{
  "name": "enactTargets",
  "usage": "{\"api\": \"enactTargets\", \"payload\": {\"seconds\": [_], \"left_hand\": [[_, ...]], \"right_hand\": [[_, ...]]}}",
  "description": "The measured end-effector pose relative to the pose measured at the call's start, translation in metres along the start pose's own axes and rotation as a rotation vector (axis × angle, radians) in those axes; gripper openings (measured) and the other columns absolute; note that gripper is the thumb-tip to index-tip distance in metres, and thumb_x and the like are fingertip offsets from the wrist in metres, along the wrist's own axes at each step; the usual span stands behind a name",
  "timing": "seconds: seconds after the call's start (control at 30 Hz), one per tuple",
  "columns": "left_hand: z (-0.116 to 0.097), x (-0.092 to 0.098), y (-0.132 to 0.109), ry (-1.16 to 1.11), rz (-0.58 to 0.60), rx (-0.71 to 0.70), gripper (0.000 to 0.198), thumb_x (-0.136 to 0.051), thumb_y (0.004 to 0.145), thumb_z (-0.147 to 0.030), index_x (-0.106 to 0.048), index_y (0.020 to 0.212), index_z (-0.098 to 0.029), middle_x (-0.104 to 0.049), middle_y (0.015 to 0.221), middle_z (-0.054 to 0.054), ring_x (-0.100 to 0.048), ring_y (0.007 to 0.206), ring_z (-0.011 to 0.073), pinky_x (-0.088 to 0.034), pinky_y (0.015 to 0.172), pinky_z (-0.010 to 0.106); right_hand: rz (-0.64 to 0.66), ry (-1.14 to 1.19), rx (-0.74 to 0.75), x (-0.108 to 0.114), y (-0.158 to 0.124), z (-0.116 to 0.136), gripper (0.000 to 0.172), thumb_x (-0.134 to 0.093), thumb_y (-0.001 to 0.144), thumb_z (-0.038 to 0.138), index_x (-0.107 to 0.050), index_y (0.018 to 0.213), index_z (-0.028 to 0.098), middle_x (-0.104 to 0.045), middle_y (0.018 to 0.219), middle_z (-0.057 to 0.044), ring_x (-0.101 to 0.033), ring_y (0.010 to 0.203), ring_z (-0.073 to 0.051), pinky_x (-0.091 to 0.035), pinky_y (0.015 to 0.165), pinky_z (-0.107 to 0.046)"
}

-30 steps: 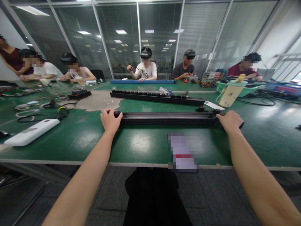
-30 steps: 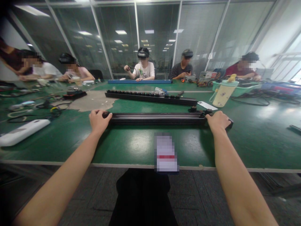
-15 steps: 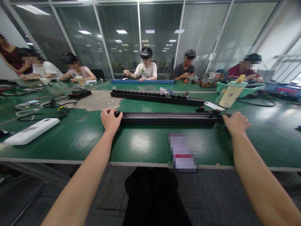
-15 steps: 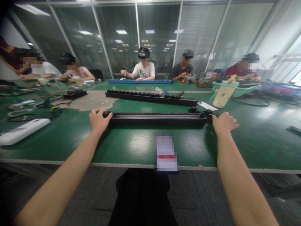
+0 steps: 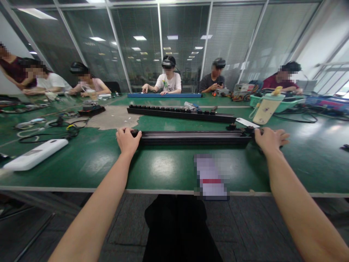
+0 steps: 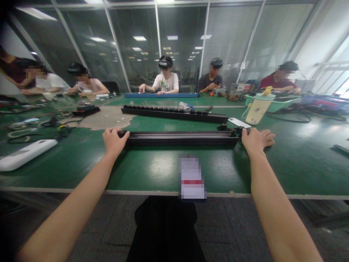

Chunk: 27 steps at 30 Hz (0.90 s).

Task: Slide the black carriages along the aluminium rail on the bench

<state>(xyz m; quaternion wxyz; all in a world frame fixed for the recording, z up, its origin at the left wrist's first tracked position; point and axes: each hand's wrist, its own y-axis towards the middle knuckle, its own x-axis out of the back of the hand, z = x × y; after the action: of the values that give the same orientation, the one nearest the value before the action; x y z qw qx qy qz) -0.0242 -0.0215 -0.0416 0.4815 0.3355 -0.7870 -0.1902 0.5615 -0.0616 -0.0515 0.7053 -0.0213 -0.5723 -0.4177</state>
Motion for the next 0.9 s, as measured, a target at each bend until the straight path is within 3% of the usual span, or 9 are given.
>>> {"api": "enactTargets", "payload": {"seconds": [0.07,0.17,0.3,0.5,0.9], "left_hand": [[0.001,-0.001,0.0,-0.01,-0.005,-0.006,0.032,-0.069,0.082,-0.042,-0.068,0.101,-0.016,-0.055,0.126,0.017,-0.049,0.126,0.0372,-0.039,0.115,0.05],[0.002,-0.002,0.001,-0.035,-0.016,-0.015,0.03,-0.069,0.082,-0.041,-0.067,0.098,-0.017,-0.054,0.127,0.017,-0.048,0.127,0.0372,-0.039,0.116,0.051],[0.001,-0.002,0.001,-0.046,-0.044,-0.023,0.028,-0.069,0.082,-0.04,-0.068,0.095,-0.016,-0.054,0.13,0.018,-0.046,0.13,0.0369,-0.037,0.117,0.051],[-0.001,0.002,0.0,-0.039,-0.101,-0.07,0.026,-0.07,0.082,-0.04,-0.07,0.093,-0.017,-0.053,0.135,0.018,-0.043,0.134,0.0373,-0.034,0.12,0.051],[0.0,0.002,0.001,-0.054,-0.093,-0.054,0.025,-0.071,0.082,-0.039,-0.072,0.093,-0.017,-0.054,0.134,0.017,-0.044,0.133,0.0379,-0.036,0.119,0.053]], "right_hand": [[-0.053,0.086,0.015,0.0,0.001,0.007,0.054,-0.04,0.099,0.047,-0.071,0.125,0.011,-0.05,0.135,-0.033,-0.038,0.128,-0.046,-0.032,0.097,-0.064],[-0.089,0.178,0.176,-0.001,0.0,0.018,0.044,-0.043,0.095,0.041,-0.073,0.11,0.013,-0.063,0.117,-0.026,-0.049,0.115,-0.039,-0.036,0.095,-0.056],[0.003,0.29,0.345,-0.004,-0.008,0.031,0.03,-0.048,0.09,0.04,-0.069,0.095,0.019,-0.07,0.093,-0.013,-0.059,0.095,-0.031,-0.04,0.091,-0.047],[0.097,0.35,0.422,-0.003,-0.02,0.042,0.03,-0.051,0.087,0.049,-0.057,0.075,0.023,-0.067,0.075,-0.007,-0.06,0.075,-0.025,-0.041,0.079,-0.038],[0.208,0.245,0.468,-0.009,-0.015,0.042,0.033,-0.049,0.086,0.051,-0.062,0.076,0.023,-0.069,0.078,-0.009,-0.061,0.077,-0.026,-0.04,0.072,-0.036]]}}
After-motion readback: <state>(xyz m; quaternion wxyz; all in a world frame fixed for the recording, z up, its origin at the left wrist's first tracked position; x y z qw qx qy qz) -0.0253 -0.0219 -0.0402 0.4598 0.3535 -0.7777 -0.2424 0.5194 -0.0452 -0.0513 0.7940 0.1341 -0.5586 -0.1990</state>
